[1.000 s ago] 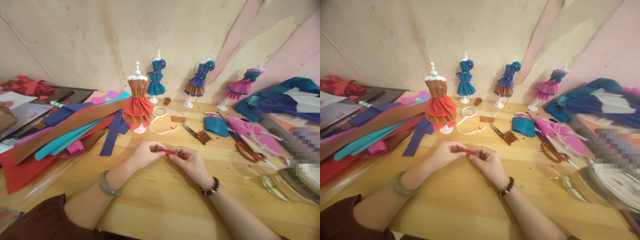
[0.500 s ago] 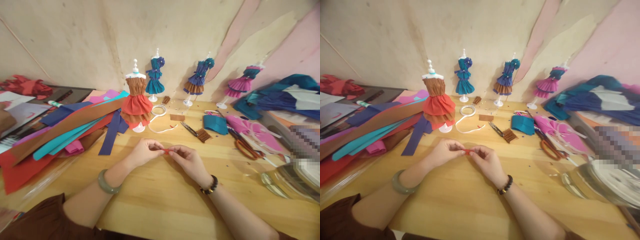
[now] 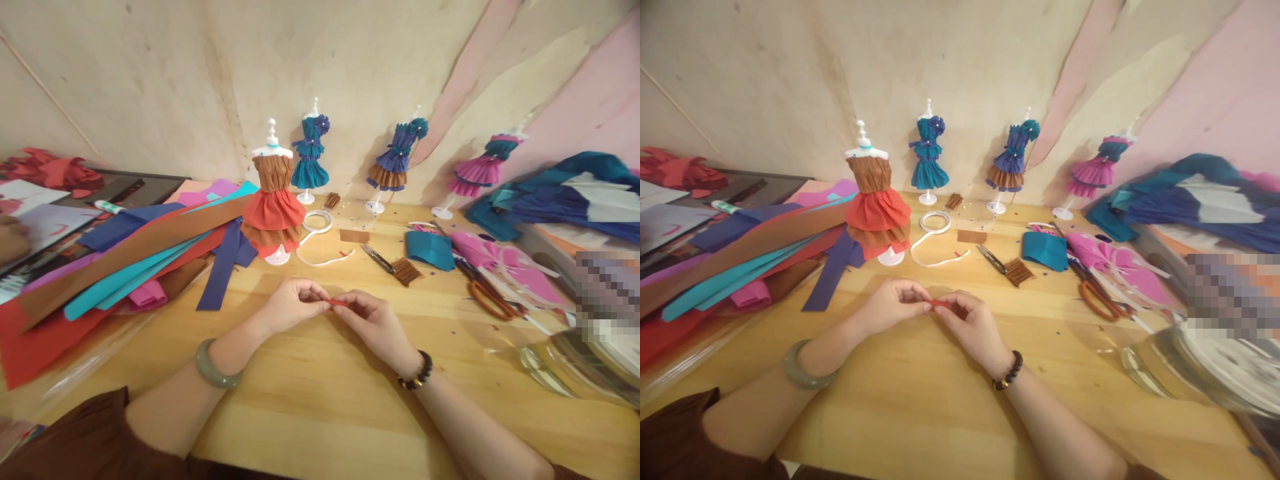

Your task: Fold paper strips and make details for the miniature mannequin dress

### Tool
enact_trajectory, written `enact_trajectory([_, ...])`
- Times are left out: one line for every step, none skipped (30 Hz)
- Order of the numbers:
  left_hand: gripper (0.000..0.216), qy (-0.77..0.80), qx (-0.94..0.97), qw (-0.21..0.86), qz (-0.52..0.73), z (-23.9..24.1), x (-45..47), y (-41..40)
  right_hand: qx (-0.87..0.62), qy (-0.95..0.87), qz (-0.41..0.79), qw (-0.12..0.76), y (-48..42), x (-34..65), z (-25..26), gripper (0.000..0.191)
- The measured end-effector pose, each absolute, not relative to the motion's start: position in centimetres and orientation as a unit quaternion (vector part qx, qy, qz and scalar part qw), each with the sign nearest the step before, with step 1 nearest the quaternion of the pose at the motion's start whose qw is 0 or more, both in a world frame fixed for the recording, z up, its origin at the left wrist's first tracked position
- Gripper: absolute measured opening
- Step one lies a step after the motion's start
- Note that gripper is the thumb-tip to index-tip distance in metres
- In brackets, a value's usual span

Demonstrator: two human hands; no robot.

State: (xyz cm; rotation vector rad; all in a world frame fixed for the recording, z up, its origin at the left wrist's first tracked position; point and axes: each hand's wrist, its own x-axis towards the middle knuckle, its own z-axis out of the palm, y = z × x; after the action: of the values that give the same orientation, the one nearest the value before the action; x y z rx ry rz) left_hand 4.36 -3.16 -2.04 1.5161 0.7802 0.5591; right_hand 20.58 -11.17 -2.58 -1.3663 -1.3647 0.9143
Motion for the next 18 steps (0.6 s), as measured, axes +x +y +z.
enact_trajectory([0.018, 0.340, 0.659, 0.627, 0.241, -2.06, 4.33, -3.13, -0.560, -0.554, 0.382, 0.483, -11.19, 20.66, -2.54, 0.022])
enact_trajectory([0.018, 0.338, 0.656, 0.631, 0.239, -2.06, 4.31, -3.10, -0.561, -0.546, 0.390, 0.486, -11.20, 20.74, -2.49, 0.022])
enact_trajectory([0.019, 0.337, 0.653, 0.635, 0.238, -2.05, 4.28, -3.07, -0.560, -0.535, 0.402, 0.489, -11.22, 20.79, -2.43, 0.023])
enact_trajectory([0.019, 0.336, 0.650, 0.639, 0.236, -2.02, 4.27, -3.05, -0.557, -0.523, 0.417, 0.492, -11.24, 20.83, -2.38, 0.024])
enact_trajectory([0.019, 0.335, 0.647, 0.643, 0.236, -1.99, 4.26, -3.03, -0.553, -0.510, 0.433, 0.497, -11.24, 20.84, -2.35, 0.025])
enact_trajectory([0.019, 0.334, 0.643, 0.647, 0.236, -1.95, 4.25, -3.03, -0.547, -0.498, 0.448, 0.502, -11.23, 20.84, -2.34, 0.026])
enact_trajectory([0.019, 0.334, 0.640, 0.650, 0.238, -1.90, 4.25, -3.03, -0.542, -0.488, 0.459, 0.507, -11.21, 20.84, -2.35, 0.026])
enact_trajectory([0.018, 0.333, 0.638, 0.652, 0.239, -1.86, 4.25, -3.04, -0.536, -0.481, 0.466, 0.514, -11.17, 20.83, -2.38, 0.026])
enact_trajectory([0.017, 0.332, 0.635, 0.654, 0.242, -1.82, 4.24, -3.05, -0.532, -0.476, 0.468, 0.521, -11.14, 20.83, -2.42, 0.025])
enact_trajectory([0.017, 0.332, 0.633, 0.655, 0.245, -1.80, 4.24, -3.06, -0.529, -0.471, 0.470, 0.527, -11.10, 20.82, -2.45, 0.025])
enact_trajectory([0.017, 0.331, 0.631, 0.657, 0.247, -1.78, 4.23, -3.07, -0.529, -0.465, 0.471, 0.532, -11.07, 20.83, -2.48, 0.025])
enact_trajectory([0.017, 0.330, 0.628, 0.659, 0.250, -1.78, 4.22, -3.07, -0.529, -0.458, 0.473, 0.535, -11.04, 20.84, -2.50, 0.025])
enact_trajectory([0.017, 0.329, 0.623, 0.663, 0.252, -1.78, 4.21, -3.06, -0.530, -0.452, 0.474, 0.538, -11.02, 20.86, -2.51, 0.026])
enact_trajectory([0.018, 0.328, 0.617, 0.669, 0.253, -1.80, 4.20, -3.04, -0.530, -0.449, 0.475, 0.540, -11.01, 20.88, -2.50, 0.026])
enact_trajectory([0.018, 0.328, 0.610, 0.675, 0.253, -1.82, 4.18, -3.02, -0.531, -0.448, 0.474, 0.541, -11.01, 20.91, -2.49, 0.027])
enact_trajectory([0.018, 0.329, 0.604, 0.681, 0.253, -1.86, 4.17, -2.99, -0.532, -0.449, 0.473, 0.540, -11.02, 20.93, -2.46, 0.027])
enact_trajectory([0.018, 0.331, 0.598, 0.685, 0.252, -1.89, 4.17, -2.96, -0.532, -0.453, 0.471, 0.539, -11.03, 20.96, -2.43, 0.026])
enact_trajectory([0.018, 0.333, 0.593, 0.689, 0.251, -1.92, 4.17, -2.93, -0.532, -0.457, 0.468, 0.538, -11.04, 20.97, -2.39, 0.026])
